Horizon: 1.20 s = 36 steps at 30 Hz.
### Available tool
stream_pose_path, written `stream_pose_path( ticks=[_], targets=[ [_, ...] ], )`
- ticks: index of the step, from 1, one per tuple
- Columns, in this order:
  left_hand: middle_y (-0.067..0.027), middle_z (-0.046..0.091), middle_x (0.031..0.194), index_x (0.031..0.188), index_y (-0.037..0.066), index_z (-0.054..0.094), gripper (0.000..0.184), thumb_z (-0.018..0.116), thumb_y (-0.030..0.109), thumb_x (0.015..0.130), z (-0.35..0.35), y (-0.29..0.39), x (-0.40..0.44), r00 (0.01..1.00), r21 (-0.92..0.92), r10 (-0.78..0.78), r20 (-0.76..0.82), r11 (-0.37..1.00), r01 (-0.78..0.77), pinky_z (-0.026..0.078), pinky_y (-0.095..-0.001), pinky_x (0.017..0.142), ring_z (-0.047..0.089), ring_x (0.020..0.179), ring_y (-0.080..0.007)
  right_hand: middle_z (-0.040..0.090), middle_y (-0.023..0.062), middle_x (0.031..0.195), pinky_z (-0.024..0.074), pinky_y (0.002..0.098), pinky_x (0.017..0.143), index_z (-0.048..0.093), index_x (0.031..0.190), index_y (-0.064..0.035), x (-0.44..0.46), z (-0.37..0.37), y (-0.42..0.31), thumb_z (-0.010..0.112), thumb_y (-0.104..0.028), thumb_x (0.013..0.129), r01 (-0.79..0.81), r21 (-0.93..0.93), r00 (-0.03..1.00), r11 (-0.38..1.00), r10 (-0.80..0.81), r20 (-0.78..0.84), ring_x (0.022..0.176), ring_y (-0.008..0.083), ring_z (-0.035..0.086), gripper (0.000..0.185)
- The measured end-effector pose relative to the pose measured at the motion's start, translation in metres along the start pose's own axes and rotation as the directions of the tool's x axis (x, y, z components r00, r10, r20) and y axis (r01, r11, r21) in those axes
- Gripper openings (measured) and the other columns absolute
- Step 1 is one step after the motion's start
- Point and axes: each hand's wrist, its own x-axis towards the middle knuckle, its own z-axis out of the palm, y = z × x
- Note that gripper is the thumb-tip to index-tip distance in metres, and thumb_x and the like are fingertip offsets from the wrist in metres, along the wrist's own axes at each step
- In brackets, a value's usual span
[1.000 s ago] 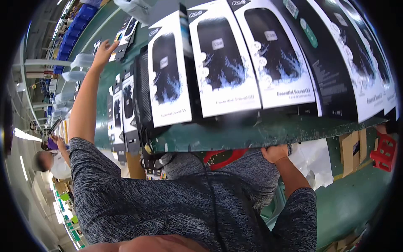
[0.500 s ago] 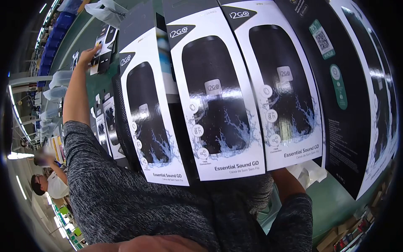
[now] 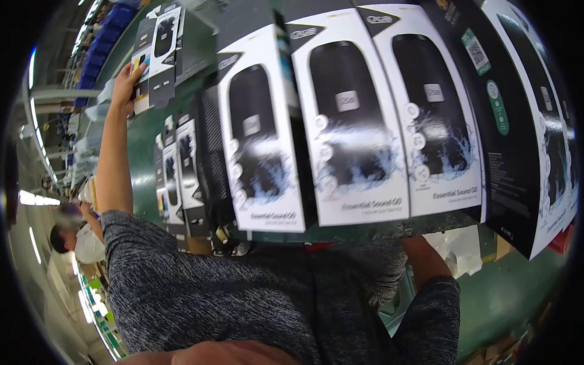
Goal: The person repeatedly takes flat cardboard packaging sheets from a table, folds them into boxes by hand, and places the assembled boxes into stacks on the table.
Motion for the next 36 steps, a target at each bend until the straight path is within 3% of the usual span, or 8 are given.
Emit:
stream_pose_path(
  ticks=[12,19,23,26,28,30,32,36],
  targets=[
    [0.0015,0.065,0.098,0.111,0.005,0.066,0.027,0.071,0.027,0.098,-0.074,-0.107,-0.282,0.940,0.160,-0.308,0.144,0.945,0.285,0.044,-0.0258,0.083,0.056,0.090,-0.0087,0.069,0.0148,0.116,0.0413,0.0497,0.106,0.073,0.104,-0.0111,-0.017,-0.018,-0.027,0.064,-0.031,0.085,0.127,0.041,0.904,0.991,-0.099,-0.417,0.119,0.0373,0.057,0.029],
    [-0.0008,0.068,0.107,0.123,0.003,0.062,0.028,0.063,0.023,0.103,-0.082,-0.038,-0.351,0.997,-0.285,0.083,-0.002,0.955,-0.080,0.051,-0.0258,0.081,0.061,0.093,-0.0074,0.071,0.0094,0.086,0.0459,0.0390,0.096,0.070,0.084,-0.0088,-0.052,-0.007,-0.041,0.072,-0.017,0.086,0.403,0.167,0.624,0.900,-0.137,-0.769,0.088,0.0282,0.066,0.008],
    [-0.0020,0.068,0.107,0.116,0.002,0.064,0.028,0.068,0.022,0.097,-0.069,-0.033,-0.446,0.965,-0.135,0.224,-0.138,0.961,-0.243,0.051,-0.0272,0.080,0.061,0.094,-0.0081,0.068,0.0035,0.087,0.0492,0.0230,0.077,0.066,0.093,0.0014,-0.073,0.023,-0.028,0.062,-0.011,0.102,0.615,0.698,0.637,0.366,0.291,-0.714,0.083,0.0079,0.061,0.016],
    [-0.0010,0.067,0.092,0.102,0.004,0.067,0.022,0.076,0.018,0.088,0.000,-0.062,-0.515,0.969,-0.096,0.218,-0.116,0.969,-0.229,0.050,-0.0294,0.073,0.060,0.084,-0.0093,0.070,0.0061,0.097,0.0513,0.0263,0.085,0.066,0.108,0.0013,-0.130,-0.050,-0.134,0.066,-0.011,0.100,0.697,0.701,0.694,0.150,0.101,-0.712,0.093,0.0128,0.065,0.015],
    [-0.0049,0.065,0.084,0.100,0.002,0.067,0.019,0.076,0.012,0.086,0.067,-0.068,-0.544,0.844,-0.007,0.508,-0.173,0.856,-0.517,0.047,-0.0293,0.063,0.057,0.068,-0.0135,0.061,0.0120,0.132,0.0430,0.0380,0.111,0.042,0.149,-0.0027,-0.159,-0.093,-0.206,0.074,-0.017,0.094,0.708,0.704,0.690,-0.061,-0.153,-0.707,0.127,0.0226,0.057,0.065],
    [-0.0101,0.065,0.098,0.111,0.003,0.066,0.027,0.076,0.016,0.090,0.109,-0.050,-0.574,0.949,-0.053,0.315,0.029,0.948,-0.314,0.049,-0.0366,0.078,0.061,0.085,-0.0192,0.053,0.0115,0.142,0.0331,0.0413,0.118,0.028,0.155,-0.0038,-0.171,-0.110,-0.257,0.077,-0.015,0.090,0.676,0.703,0.631,-0.220,-0.320,-0.707,0.136,0.0247,0.048,0.082],
    [-0.0149,0.059,0.121,0.125,0.002,0.060,0.052,0.083,0.028,0.086,0.135,-0.039,-0.575,0.762,-0.395,0.645,0.045,0.713,-0.580,0.045,-0.0407,0.097,0.058,0.108,-0.0279,0.054,0.0073,0.133,0.0373,0.0357,0.110,0.033,0.147,-0.0029,-0.168,-0.109,-0.279,0.074,-0.010,0.092,0.704,0.673,0.614,-0.227,-0.281,-0.737,0.127,0.0183,0.051,0.069],
    [-0.0162,0.036,0.157,0.153,-0.003,0.036,0.132,0.102,0.051,0.051,0.106,-0.060,-0.569,0.710,-0.755,0.568,0.415,0.651,-0.080,0.033,-0.0430,0.115,0.042,0.138,-0.0276,0.054,0.0041,0.124,0.0447,0.0294,0.099,0.037,0.140,-0.0026,-0.181,-0.112,-0.286,0.067,-0.013,0.097,0.574,0.787,0.613,-0.228,-0.517,-0.597,0.115,0.0108,0.053,0.053]
  ],
)
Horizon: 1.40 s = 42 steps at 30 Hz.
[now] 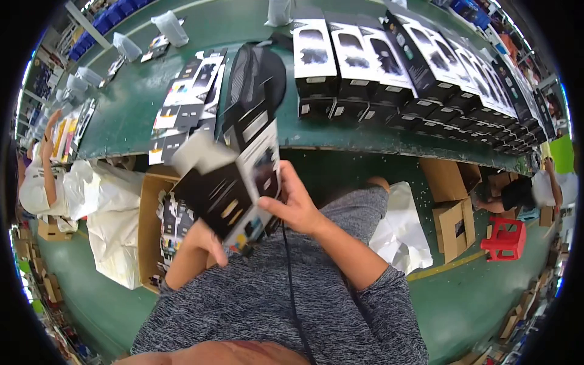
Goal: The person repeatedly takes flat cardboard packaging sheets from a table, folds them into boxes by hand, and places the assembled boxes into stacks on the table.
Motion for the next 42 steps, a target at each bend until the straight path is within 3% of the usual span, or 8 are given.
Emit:
stream_pose_path(
  ticks=[4,8,12,21,22,26,32,42],
  targets=[
    [-0.0159,0.043,0.151,0.153,-0.004,0.033,0.139,0.092,0.071,0.053,-0.005,0.019,0.028,0.975,-0.068,-0.198,0.101,0.976,0.205,0.039,-0.0425,0.112,0.043,0.137,-0.0248,0.053,0.0076,0.133,0.0418,0.0353,0.107,0.033,0.148,0.0008,-0.002,0.004,0.020,0.066,-0.015,0.097,-0.161,-0.013,0.986,0.987,0.162,0.027,0.125,0.0156,0.051,0.063],
    [-0.0236,0.026,0.163,0.158,-0.005,0.024,0.147,0.076,0.088,0.057,0.013,0.023,0.064,0.995,-0.080,-0.057,0.084,0.995,0.064,0.029,-0.0466,0.119,0.032,0.148,-0.0341,0.053,0.0117,0.138,0.0417,0.0381,0.109,0.029,0.152,0.0022,-0.006,-0.002,0.008,0.065,-0.019,0.098,-0.227,-0.140,0.972,0.964,0.234,0.036,0.130,0.0199,0.050,0.069],
    [-0.0235,0.016,0.167,0.162,-0.003,0.003,0.157,0.079,0.084,0.056,0.013,0.020,0.074,0.981,-0.053,-0.081,0.176,0.994,0.091,0.023,-0.0461,0.122,0.029,0.151,-0.0357,0.060,0.0172,0.114,0.0504,0.0409,0.091,0.051,0.137,0.0005,-0.006,-0.009,0.009,0.074,-0.029,0.092,-0.074,-0.601,0.997,0.796,0.057,-0.047,0.106,0.0293,0.062,0.059],
    [-0.0215,0.023,0.165,0.161,-0.004,0.019,0.140,0.083,0.070,0.060,-0.015,-0.010,0.066,0.971,0.255,-0.152,0.185,0.962,0.101,0.018,-0.0438,0.124,0.023,0.153,-0.0342,0.062,0.0130,0.093,0.0530,0.0382,0.076,0.064,0.110,-0.0017,-0.025,-0.023,0.018,0.077,-0.031,0.088,-0.030,-0.881,0.998,0.472,-0.037,-0.054,0.087,0.0304,0.063,0.039],
    [-0.0166,0.025,0.164,0.162,-0.002,0.018,0.145,0.085,0.074,0.058,-0.025,-0.015,0.058,0.973,0.264,-0.192,0.128,0.952,0.153,0.029,-0.0406,0.118,0.033,0.146,-0.0267,0.062,0.0126,0.090,0.0531,0.0377,0.075,0.064,0.108,-0.0015,-0.024,-0.028,0.014,0.077,-0.030,0.088,-0.004,-0.915,0.999,0.404,-0.032,-0.018,0.086,0.0302,0.063,0.037],
    [-0.0180,0.023,0.164,0.162,-0.001,0.016,0.141,0.084,0.070,0.062,-0.035,-0.016,0.038,0.967,0.314,-0.175,0.187,0.943,0.110,0.030,-0.0440,0.118,0.037,0.145,-0.0291,0.066,0.0093,0.093,0.0532,0.0328,0.074,0.068,0.113,-0.0011,-0.061,-0.033,0.016,0.078,-0.013,0.089,-0.181,-0.727,0.982,0.662,0.076,-0.175,0.078,0.0206,0.065,0.029],
    [-0.0234,0.023,0.164,0.161,-0.003,0.018,0.134,0.077,0.073,0.069,-0.020,-0.013,0.049,0.963,0.139,-0.071,0.258,0.990,0.036,0.019,-0.0445,0.123,0.023,0.153,-0.0352,0.060,0.0095,0.089,0.0507,0.0297,0.073,0.059,0.135,-0.0001,-0.028,-0.018,-0.049,0.075,0.005,0.080,0.129,-0.764,0.968,0.632,-0.247,-0.041,0.080,0.0192,0.062,0.058],
    [-0.0241,0.020,0.166,0.162,-0.003,0.016,0.136,0.072,0.080,0.070,0.001,0.004,0.042,0.972,0.063,-0.131,0.194,0.991,0.121,0.024,-0.0473,0.122,0.024,0.153,-0.0375,0.057,0.0175,0.117,0.0550,0.0387,0.074,0.046,0.149,0.0007,-0.004,0.005,-0.035,0.085,-0.006,0.072,0.301,-0.901,0.906,0.312,-0.389,0.168,0.091,0.0302,0.063,0.086]
  ],
)
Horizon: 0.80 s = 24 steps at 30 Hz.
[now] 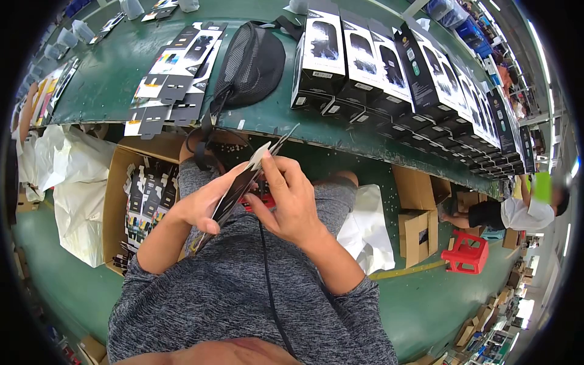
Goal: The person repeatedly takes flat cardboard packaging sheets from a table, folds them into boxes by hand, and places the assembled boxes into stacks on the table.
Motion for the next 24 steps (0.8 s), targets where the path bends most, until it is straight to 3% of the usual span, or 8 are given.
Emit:
stream_pose_path(
  ticks=[3,7,10,13,17,20,22,24],
  targets=[
    [-0.0235,0.022,0.164,0.161,-0.004,0.017,0.136,0.071,0.081,0.070,0.001,-0.001,0.000,1.000,-0.015,-0.011,-0.014,1.000,0.010,0.026,-0.0472,0.121,0.025,0.152,-0.0368,0.057,0.0171,0.117,0.0540,0.0406,0.078,0.041,0.152,0.0016,-0.003,0.006,-0.006,0.086,-0.010,0.072,-0.020,-0.068,0.999,0.997,0.018,-0.030,0.097,0.0324,0.061,0.093],
    [-0.0214,0.025,0.162,0.161,-0.003,0.017,0.137,0.072,0.081,0.068,0.003,0.004,-0.001,0.999,-0.097,-0.036,-0.028,0.995,0.033,0.029,-0.0448,0.119,0.030,0.149,-0.0342,0.058,0.0156,0.113,0.0532,0.0392,0.073,0.043,0.151,0.0004,-0.002,0.008,-0.006,0.087,-0.012,0.070,0.067,-0.112,0.998,0.991,-0.066,0.008,0.091,0.0288,0.062,0.093],
    [-0.0206,0.030,0.158,0.161,-0.003,0.018,0.138,0.076,0.078,0.065,0.003,-0.004,0.000,0.999,-0.113,-0.019,-0.037,0.993,0.015,0.032,-0.0418,0.116,0.035,0.145,-0.0313,0.060,0.0097,0.094,0.0505,0.0365,0.066,0.054,0.136,0.0001,0.009,0.004,-0.007,0.090,-0.015,0.068,0.020,0.193,0.999,0.981,-0.014,-0.030,0.076,0.0227,0.060,0.079],
    [-0.0185,0.042,0.149,0.158,-0.004,0.025,0.135,0.089,0.063,0.060,0.009,-0.006,0.009,0.983,-0.053,0.078,-0.163,0.995,-0.088,0.033,-0.0392,0.115,0.041,0.139,-0.0260,0.054,0.0028,0.073,0.0452,0.0334,0.059,0.060,0.118,-0.0040,0.008,-0.012,-0.003,0.092,-0.017,0.065,-0.093,0.287,0.995,0.953,0.083,0.046,0.062,0.0186,0.054,0.063],
    [-0.0117,0.056,0.135,0.150,-0.001,0.039,0.124,0.102,0.029,0.047,0.002,0.002,0.000,0.903,0.098,0.035,-0.429,0.995,0.008,0.040,-0.0354,0.110,0.053,0.126,-0.0201,0.051,0.0010,0.066,0.0403,0.0307,0.055,0.061,0.097,-0.0050,0.002,-0.034,0.004,0.093,-0.018,0.066,-0.083,0.040,0.996,0.996,0.081,0.036,0.058,0.0161,0.050,0.046],
    [-0.0085,0.073,0.114,0.134,-0.003,0.058,0.093,0.102,0.016,0.054,0.005,0.014,0.003,0.838,0.285,0.149,-0.526,0.959,0.008,0.055,-0.0304,0.090,0.068,0.102,-0.0133,0.055,0.0035,0.076,0.0422,0.0297,0.068,0.046,0.132,-0.0031,-0.020,-0.029,0.021,0.091,-0.023,0.076,0.055,0.093,0.992,0.994,-0.044,-0.117,0.072,0.0117,0.051,0.075],
    [-0.0112,0.076,0.108,0.123,-0.004,0.067,0.065,0.095,0.004,0.065,0.009,0.008,0.007,0.799,0.264,0.230,-0.556,0.960,-0.093,0.059,-0.0288,0.082,0.073,0.092,-0.0136,0.057,0.0123,0.116,0.0480,0.0336,0.090,0.023,0.153,-0.0024,-0.027,-0.015,0.019,0.094,-0.022,0.073,-0.089,0.296,0.962,0.951,0.159,-0.221,0.104,0.0211,0.058,0.109],
    [-0.0141,0.076,0.110,0.125,-0.003,0.067,0.066,0.094,0.002,0.065,0.020,-0.001,0.009,0.765,0.253,0.266,-0.586,0.957,-0.139,0.058,-0.0320,0.087,0.073,0.100,-0.0175,0.050,0.0165,0.133,0.0489,0.0364,0.096,0.023,0.156,-0.0013,-0.019,0.005,0.005,0.096,-0.017,0.068,-0.159,0.546,0.891,0.823,0.358,-0.280,0.119,0.0260,0.057,0.115]
  ],
)
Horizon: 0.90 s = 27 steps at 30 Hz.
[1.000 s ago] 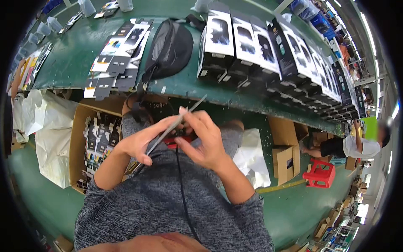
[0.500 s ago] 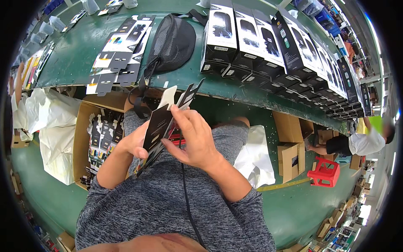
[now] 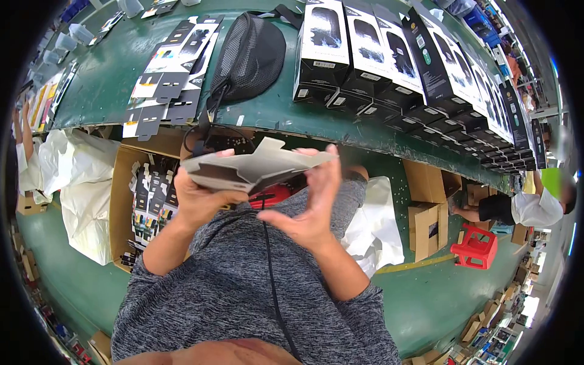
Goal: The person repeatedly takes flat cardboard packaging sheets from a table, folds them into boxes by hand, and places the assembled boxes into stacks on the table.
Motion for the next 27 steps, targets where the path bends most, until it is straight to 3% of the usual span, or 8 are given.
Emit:
stream_pose_path(
  ticks=[1,2,6,10,14,15,18,27],
  targets=[
    [-0.0175,0.073,0.120,0.128,-0.003,0.066,0.069,0.094,0.004,0.065,0.004,-0.008,0.000,0.995,0.028,0.088,0.041,0.996,-0.090,0.056,-0.0362,0.095,0.070,0.112,-0.0214,0.031,0.0185,0.153,0.0394,0.0451,0.113,-0.012,0.160,-0.0058,-0.007,-0.012,0.008,0.098,-0.019,0.066,-0.064,-0.085,0.963,0.994,0.084,0.257,0.141,0.0314,0.041,0.145],
    [-0.0208,0.060,0.139,0.145,-0.001,0.053,0.089,0.094,0.013,0.067,0.003,-0.011,0.004,0.966,0.109,0.143,0.217,0.979,-0.169,0.047,-0.0410,0.106,0.060,0.127,-0.0261,0.031,0.0185,0.154,0.0344,0.0475,0.117,-0.007,0.160,-0.0057,-0.021,-0.005,0.010,0.097,-0.017,0.066,-0.392,0.104,0.904,0.914,0.362,0.229,0.142,0.0317,0.041,0.141],
    [-0.0187,0.041,0.149,0.163,0.001,0.013,0.124,0.093,0.031,0.073,0.007,0.002,0.022,0.935,-0.268,0.203,0.292,0.955,-0.124,0.034,-0.0422,0.113,0.046,0.135,-0.0282,0.032,0.0181,0.157,0.0321,0.0464,0.119,0.001,0.160,-0.0029,-0.012,-0.015,0.024,0.095,-0.017,0.067,-0.335,-0.038,0.821,0.941,0.312,0.478,0.145,0.0302,0.038,0.133],
    [-0.0170,0.042,0.147,0.160,-0.001,0.022,0.119,0.096,0.022,0.069,-0.003,0.015,0.034,0.885,-0.138,0.266,0.383,0.963,-0.229,0.039,-0.0434,0.111,0.050,0.132,-0.0272,0.037,0.0185,0.155,0.0327,0.0437,0.118,0.010,0.160,-0.0018,0.007,-0.018,-0.005,0.095,-0.017,0.066,-0.387,-0.008,0.770,0.922,0.328,0.547,0.143,0.0295,0.040,0.128],
    [-0.0162,0.052,0.135,0.132,0.006,0.053,0.080,0.097,0.015,0.065,0.002,0.020,0.042,0.858,-0.072,0.362,0.363,0.930,-0.361,0.044,-0.0442,0.107,0.055,0.128,-0.0312,0.041,0.0223,0.149,0.0400,0.0439,0.112,0.022,0.158,-0.0019,0.014,-0.008,-0.003,0.096,-0.018,0.067,0.085,0.112,0.960,0.990,-0.111,0.257,0.135,0.0322,0.049,0.118],
    [-0.0152,0.057,0.128,0.111,0.009,0.056,0.064,0.097,0.014,0.062,0.009,0.026,0.043,0.876,-0.062,0.363,0.318,0.930,-0.363,0.046,-0.0450,0.103,0.057,0.124,-0.0332,0.042,0.0229,0.148,0.0419,0.0447,0.110,0.027,0.156,-0.0036,0.019,-0.011,-0.009,0.095,-0.019,0.069,0.117,0.105,0.953,0.988,-0.141,0.268,0.135,0.0337,0.050,0.111],
    [-0.0142,0.058,0.125,0.105,0.010,0.054,0.062,0.098,0.013,0.061,0.010,0.033,0.044,0.836,0.046,0.385,0.391,0.899,-0.435,0.047,-0.0462,0.101,0.058,0.122,-0.0329,0.046,0.0231,0.143,0.0475,0.0470,0.106,0.042,0.148,-0.0092,0.027,-0.020,-0.005,0.093,-0.020,0.073,0.370,0.056,0.876,0.927,-0.368,0.312,0.132,0.0393,0.052,0.091],
    [-0.0095,0.057,0.112,0.106,0.010,0.058,0.063,0.099,0.023,0.060,0.011,0.036,0.036,0.893,0.101,0.336,0.301,0.920,-0.380,0.047,-0.0465,0.099,0.056,0.121,-0.0334,0.053,0.0163,0.126,0.0520,0.0520,0.100,0.065,0.110,-0.0087,0.035,-0.020,-0.040,0.089,-0.013,0.070,0.425,-0.109,0.845,0.899,-0.350,0.405,0.121,0.0417,0.059,0.047]
  ],
)
